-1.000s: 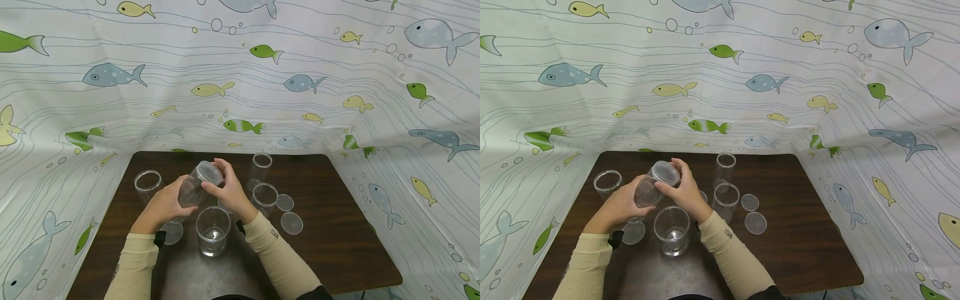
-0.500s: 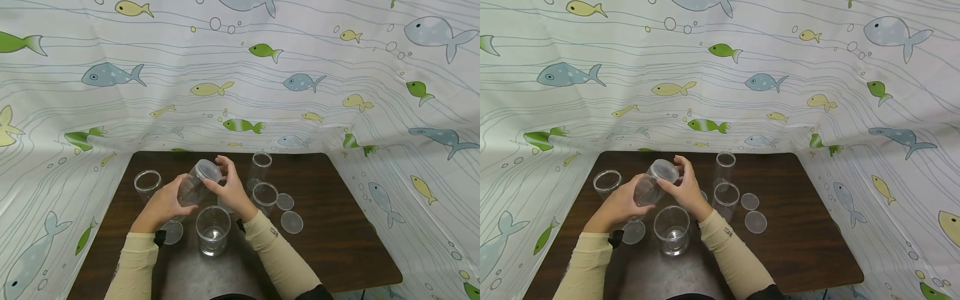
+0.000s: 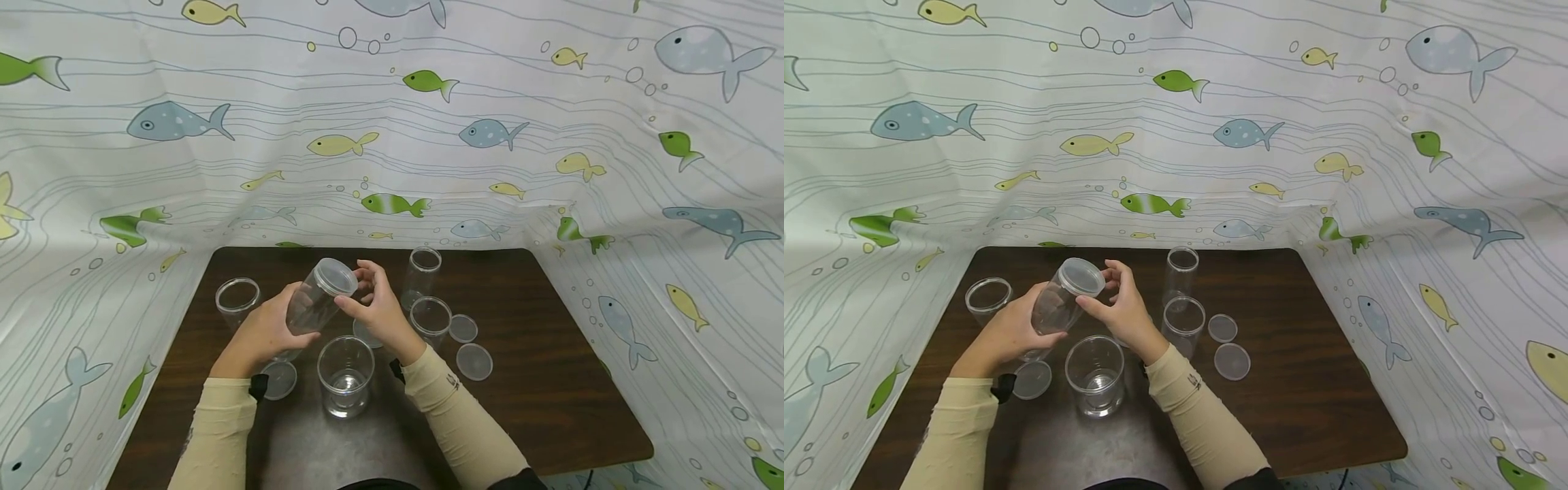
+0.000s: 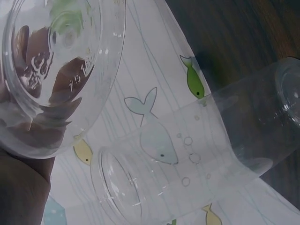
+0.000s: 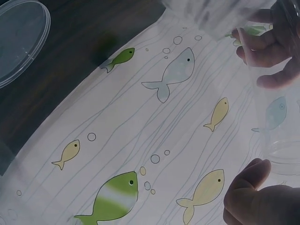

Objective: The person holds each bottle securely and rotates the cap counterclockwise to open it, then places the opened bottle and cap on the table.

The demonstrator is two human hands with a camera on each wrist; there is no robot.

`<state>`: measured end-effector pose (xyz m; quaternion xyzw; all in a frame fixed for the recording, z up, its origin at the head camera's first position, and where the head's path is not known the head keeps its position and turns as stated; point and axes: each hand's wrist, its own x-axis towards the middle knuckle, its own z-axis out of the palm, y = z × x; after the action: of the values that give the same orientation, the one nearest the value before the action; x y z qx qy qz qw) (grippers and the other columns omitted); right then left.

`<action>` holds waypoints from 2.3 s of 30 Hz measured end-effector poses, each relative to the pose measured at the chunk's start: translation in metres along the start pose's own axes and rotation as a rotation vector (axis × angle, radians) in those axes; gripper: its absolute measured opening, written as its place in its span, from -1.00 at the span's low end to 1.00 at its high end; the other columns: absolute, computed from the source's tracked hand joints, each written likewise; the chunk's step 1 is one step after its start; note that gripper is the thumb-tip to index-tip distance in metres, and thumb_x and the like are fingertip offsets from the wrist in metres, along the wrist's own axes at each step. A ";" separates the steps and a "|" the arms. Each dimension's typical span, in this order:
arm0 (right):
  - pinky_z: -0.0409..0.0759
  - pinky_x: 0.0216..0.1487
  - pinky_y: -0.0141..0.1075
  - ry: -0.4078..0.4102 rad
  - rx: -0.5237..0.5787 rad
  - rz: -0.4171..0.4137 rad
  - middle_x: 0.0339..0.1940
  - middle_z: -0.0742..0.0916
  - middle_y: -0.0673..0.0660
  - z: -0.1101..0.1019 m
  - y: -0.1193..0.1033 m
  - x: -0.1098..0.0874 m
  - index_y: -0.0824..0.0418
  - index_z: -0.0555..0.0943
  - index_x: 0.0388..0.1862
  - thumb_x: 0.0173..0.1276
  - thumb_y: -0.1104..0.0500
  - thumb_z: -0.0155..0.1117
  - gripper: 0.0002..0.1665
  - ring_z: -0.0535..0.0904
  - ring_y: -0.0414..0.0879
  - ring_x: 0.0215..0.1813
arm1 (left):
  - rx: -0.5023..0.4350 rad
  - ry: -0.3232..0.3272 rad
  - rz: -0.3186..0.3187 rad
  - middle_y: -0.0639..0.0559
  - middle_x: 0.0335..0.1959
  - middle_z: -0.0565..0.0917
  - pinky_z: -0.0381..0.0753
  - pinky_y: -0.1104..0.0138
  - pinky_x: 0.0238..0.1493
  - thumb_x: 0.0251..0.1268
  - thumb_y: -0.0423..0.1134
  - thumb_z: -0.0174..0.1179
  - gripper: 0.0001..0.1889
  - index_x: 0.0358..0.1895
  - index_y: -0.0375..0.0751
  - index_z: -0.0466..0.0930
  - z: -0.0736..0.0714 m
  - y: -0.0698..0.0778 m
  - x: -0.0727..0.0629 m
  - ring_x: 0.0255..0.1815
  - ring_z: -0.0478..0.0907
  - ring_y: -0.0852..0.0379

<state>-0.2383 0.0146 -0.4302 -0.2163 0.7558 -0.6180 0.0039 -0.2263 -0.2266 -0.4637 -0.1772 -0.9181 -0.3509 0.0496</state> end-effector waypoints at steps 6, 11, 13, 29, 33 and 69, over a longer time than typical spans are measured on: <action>0.42 0.12 -0.21 -0.035 -0.033 -0.018 0.39 0.47 0.12 0.002 -0.004 0.007 0.20 0.13 0.56 0.29 -0.21 0.44 0.07 0.40 -0.06 0.24 | 0.020 -0.005 0.015 -0.18 0.09 0.66 0.64 -0.01 -0.11 -0.07 -0.03 0.59 -0.05 0.40 -0.26 0.29 0.000 0.002 0.000 -0.14 0.65 -0.02; 0.43 0.33 -0.20 -0.058 -0.034 -0.024 0.47 0.43 0.04 0.004 -0.007 0.013 0.16 0.15 0.56 0.32 0.02 0.46 -0.03 0.34 -0.12 0.47 | 0.033 -0.011 0.020 -0.18 0.06 0.66 0.65 0.01 -0.15 -0.06 -0.05 0.59 -0.07 0.40 -0.26 0.30 0.001 0.002 0.001 -0.17 0.65 -0.01; 0.40 0.38 -0.17 -0.066 -0.035 -0.029 0.49 0.43 0.02 0.005 -0.007 0.015 0.17 0.16 0.56 0.33 0.07 0.46 -0.05 0.31 -0.14 0.50 | 0.034 -0.017 0.016 -0.17 0.02 0.67 0.65 0.01 -0.17 -0.06 -0.05 0.59 -0.06 0.40 -0.26 0.30 0.002 0.003 0.001 -0.18 0.65 -0.01; 0.32 0.45 -0.10 -0.024 0.027 -0.088 0.52 0.41 0.06 -0.004 -0.008 0.021 0.18 0.22 0.52 0.43 0.21 0.33 -0.24 0.25 -0.10 0.54 | -0.091 -0.036 -0.016 -0.16 0.11 0.62 0.63 -0.04 0.00 0.01 -0.02 0.58 -0.01 0.48 -0.20 0.20 0.007 -0.001 0.006 -0.04 0.65 -0.05; 0.29 0.44 0.03 0.011 0.039 -0.075 0.54 0.36 0.13 -0.014 -0.011 0.020 0.16 0.20 0.54 0.46 0.21 0.27 -0.25 0.24 0.00 0.54 | -0.158 -0.036 -0.077 -0.22 0.27 0.52 0.50 -0.18 0.17 0.05 0.07 0.56 0.07 0.53 -0.18 0.07 0.013 -0.006 0.009 0.20 0.55 -0.20; 0.41 0.38 -0.09 0.302 0.277 -0.017 0.42 0.35 0.22 -0.128 0.007 -0.012 0.21 0.04 0.50 0.53 0.20 0.21 -0.25 0.37 0.04 0.48 | -0.249 0.042 -0.155 -0.40 0.22 0.55 0.49 -0.16 0.00 -0.09 -0.24 0.64 0.05 0.40 -0.24 0.05 0.091 -0.079 0.014 -0.02 0.57 -0.31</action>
<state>-0.2644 0.1394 -0.4098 -0.1248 0.6538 -0.7414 -0.0848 -0.2647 -0.2167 -0.5778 -0.1031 -0.8772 -0.4685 0.0192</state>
